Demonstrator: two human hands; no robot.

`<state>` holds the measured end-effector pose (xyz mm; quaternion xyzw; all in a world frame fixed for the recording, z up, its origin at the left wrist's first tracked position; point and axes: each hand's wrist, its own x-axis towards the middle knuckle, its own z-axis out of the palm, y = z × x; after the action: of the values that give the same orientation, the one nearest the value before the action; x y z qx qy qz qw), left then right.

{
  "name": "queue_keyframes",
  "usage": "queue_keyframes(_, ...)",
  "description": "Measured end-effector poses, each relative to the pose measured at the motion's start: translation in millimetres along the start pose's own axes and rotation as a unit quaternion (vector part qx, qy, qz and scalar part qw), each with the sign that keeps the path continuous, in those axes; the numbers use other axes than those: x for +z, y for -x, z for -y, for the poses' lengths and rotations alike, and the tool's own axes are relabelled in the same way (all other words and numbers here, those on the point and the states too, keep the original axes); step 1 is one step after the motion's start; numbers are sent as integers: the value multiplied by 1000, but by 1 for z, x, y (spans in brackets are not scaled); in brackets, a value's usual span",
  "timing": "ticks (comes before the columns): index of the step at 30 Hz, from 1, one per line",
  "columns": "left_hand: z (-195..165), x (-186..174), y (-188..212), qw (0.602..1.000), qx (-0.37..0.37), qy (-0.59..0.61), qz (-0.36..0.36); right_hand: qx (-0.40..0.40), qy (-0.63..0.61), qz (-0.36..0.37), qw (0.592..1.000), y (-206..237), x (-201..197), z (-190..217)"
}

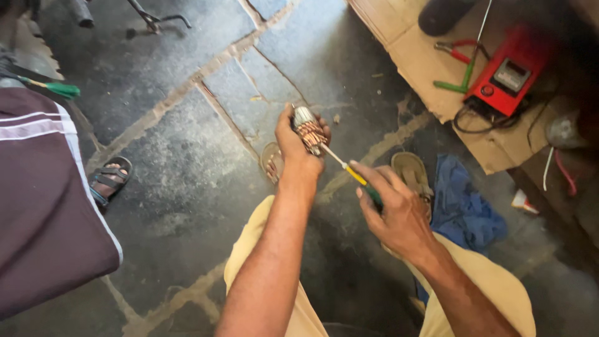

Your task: The person holds a motor armature and uses a screwdriver to adjust the copper windings. They then switch to pliers to trim or bend the wires and use a metal rod to tap the component repeatedly.

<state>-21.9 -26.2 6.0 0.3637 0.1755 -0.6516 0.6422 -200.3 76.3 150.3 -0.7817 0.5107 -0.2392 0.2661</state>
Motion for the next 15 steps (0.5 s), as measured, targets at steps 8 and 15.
queue_keyframes(8,9,-9,-7,999,-4,-2,49,-20,25,25,999,11,7,-15)
queue_keyframes(15,14,-10,-1,999,23,-25,29,-15,-22,21,999,23,22,-22)
